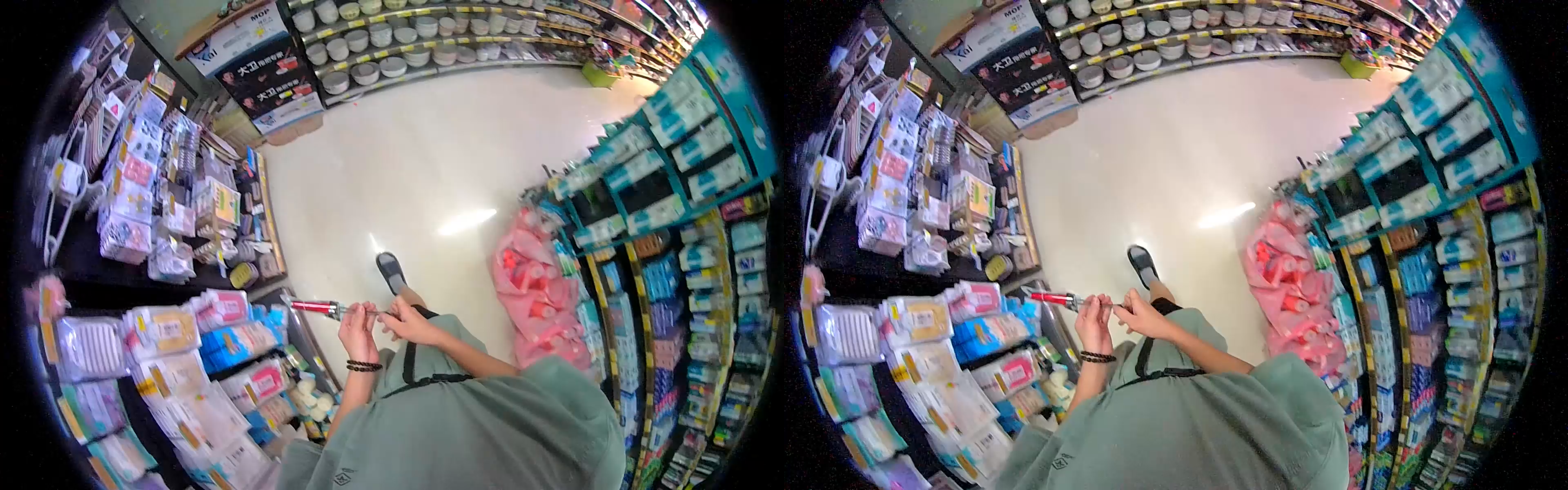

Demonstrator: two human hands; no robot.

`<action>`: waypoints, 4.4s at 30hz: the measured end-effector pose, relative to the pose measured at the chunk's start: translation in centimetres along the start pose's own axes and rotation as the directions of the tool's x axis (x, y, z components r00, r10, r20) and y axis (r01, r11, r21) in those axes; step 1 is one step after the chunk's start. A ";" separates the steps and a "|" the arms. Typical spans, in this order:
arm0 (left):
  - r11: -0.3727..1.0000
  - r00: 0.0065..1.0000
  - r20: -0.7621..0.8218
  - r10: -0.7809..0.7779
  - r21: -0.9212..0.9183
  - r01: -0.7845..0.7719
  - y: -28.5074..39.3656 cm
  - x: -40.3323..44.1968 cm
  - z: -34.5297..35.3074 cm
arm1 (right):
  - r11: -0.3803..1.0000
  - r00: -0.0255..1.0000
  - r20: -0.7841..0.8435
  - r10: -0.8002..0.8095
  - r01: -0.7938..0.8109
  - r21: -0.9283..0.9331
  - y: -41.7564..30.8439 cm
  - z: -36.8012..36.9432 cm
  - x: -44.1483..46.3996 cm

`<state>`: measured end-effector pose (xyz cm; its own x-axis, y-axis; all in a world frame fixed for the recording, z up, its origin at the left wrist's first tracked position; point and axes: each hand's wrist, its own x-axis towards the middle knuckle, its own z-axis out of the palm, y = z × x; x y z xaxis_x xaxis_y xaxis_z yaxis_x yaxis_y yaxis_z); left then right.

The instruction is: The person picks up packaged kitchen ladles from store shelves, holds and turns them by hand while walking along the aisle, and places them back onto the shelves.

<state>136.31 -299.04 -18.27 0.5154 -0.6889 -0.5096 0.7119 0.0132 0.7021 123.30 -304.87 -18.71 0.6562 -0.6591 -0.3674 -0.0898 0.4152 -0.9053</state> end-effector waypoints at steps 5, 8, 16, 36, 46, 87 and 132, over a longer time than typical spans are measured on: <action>0.998 0.992 -0.115 0.056 0.047 -0.051 5.6 11.1 4.1 | 0.993 0.969 0.224 0.104 -0.090 -0.072 -6.5 -2.2 13.9; 0.989 0.980 -0.144 0.135 0.074 -0.126 9.9 17.2 7.5 | 0.995 0.955 0.283 0.086 -0.070 -0.066 -10.6 -2.5 21.2; 0.939 0.975 0.107 0.193 0.269 -0.215 19.6 26.9 18.0 | 0.966 0.972 0.233 -0.025 -0.037 0.257 -23.2 -4.3 32.1; 0.925 0.963 0.198 0.184 0.297 -0.238 34.6 68.1 34.7 | 0.993 0.995 0.024 -0.093 0.091 0.081 -41.3 -10.7 74.2; 0.716 0.836 0.083 0.543 0.474 -0.512 44.5 81.2 37.0 | 0.953 0.942 0.205 -0.266 0.289 -0.095 -47.8 -9.0 88.1; 0.437 0.599 0.242 0.763 0.489 -0.755 79.7 117.8 42.0 | 0.866 0.895 -0.074 -0.440 0.400 -0.300 -71.2 11.2 132.6; 0.486 -0.725 -0.409 -0.554 0.549 -0.680 33.3 54.4 37.1 | 0.363 -0.719 -0.574 0.392 0.694 -0.622 -37.6 13.3 56.9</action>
<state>170.36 -362.99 -4.11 -0.5734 0.7885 -0.2224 -0.2669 0.0769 0.9607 173.93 -349.67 -2.74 -0.9372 0.2762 -0.2129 -0.0427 -0.6968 -0.7160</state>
